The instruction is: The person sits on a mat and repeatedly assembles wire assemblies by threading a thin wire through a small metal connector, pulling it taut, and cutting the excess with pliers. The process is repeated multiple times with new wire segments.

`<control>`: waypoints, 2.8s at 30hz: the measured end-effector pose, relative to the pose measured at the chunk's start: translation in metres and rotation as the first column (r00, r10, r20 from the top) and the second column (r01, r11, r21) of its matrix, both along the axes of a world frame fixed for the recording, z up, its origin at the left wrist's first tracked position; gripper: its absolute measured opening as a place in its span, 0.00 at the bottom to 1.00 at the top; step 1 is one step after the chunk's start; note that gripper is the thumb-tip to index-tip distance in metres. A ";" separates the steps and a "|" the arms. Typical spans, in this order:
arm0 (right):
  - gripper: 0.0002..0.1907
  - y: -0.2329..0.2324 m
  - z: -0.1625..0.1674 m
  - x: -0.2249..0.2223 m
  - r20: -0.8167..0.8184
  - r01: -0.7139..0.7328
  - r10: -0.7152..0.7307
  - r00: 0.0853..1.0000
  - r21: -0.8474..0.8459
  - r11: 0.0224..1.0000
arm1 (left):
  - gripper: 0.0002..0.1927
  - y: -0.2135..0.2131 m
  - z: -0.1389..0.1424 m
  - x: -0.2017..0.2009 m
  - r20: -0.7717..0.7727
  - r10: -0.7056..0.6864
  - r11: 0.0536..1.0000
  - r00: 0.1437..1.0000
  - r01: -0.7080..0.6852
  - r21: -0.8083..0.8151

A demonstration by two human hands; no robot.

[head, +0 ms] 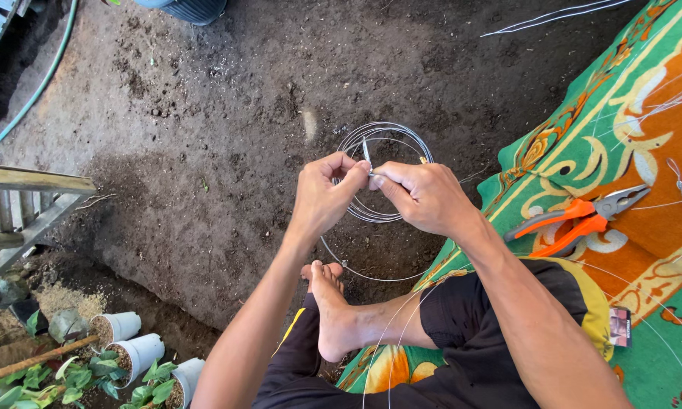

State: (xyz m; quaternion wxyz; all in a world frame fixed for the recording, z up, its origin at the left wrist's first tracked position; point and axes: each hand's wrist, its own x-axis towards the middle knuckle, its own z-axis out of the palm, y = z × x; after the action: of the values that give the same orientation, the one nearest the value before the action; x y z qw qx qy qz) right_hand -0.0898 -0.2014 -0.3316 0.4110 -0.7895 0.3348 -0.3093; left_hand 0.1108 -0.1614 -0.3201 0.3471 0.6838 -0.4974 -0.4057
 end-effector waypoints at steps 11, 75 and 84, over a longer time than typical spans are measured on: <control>0.11 -0.004 0.007 -0.001 0.008 -0.011 0.010 1.000 0.153 0.988 | 0.14 0.002 0.017 -0.001 0.003 -0.009 0.979 1.000 0.009 -0.203; 0.09 0.002 0.002 0.001 -0.031 0.005 -0.004 1.000 0.013 1.000 | 0.12 0.002 0.000 -0.006 -0.211 0.074 0.987 0.975 -0.041 0.156; 0.12 -0.006 0.008 -0.004 0.136 -0.056 0.019 0.991 0.269 0.962 | 0.14 0.017 0.041 -0.004 0.623 0.017 0.677 0.782 0.449 -0.583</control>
State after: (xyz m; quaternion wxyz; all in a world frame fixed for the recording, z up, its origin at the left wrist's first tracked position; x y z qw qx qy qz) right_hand -0.0935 -0.2069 -0.3233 0.5425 -0.7096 0.3311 -0.3041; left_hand 0.1067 -0.1445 -0.2793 0.3581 0.5196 -0.7758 0.0052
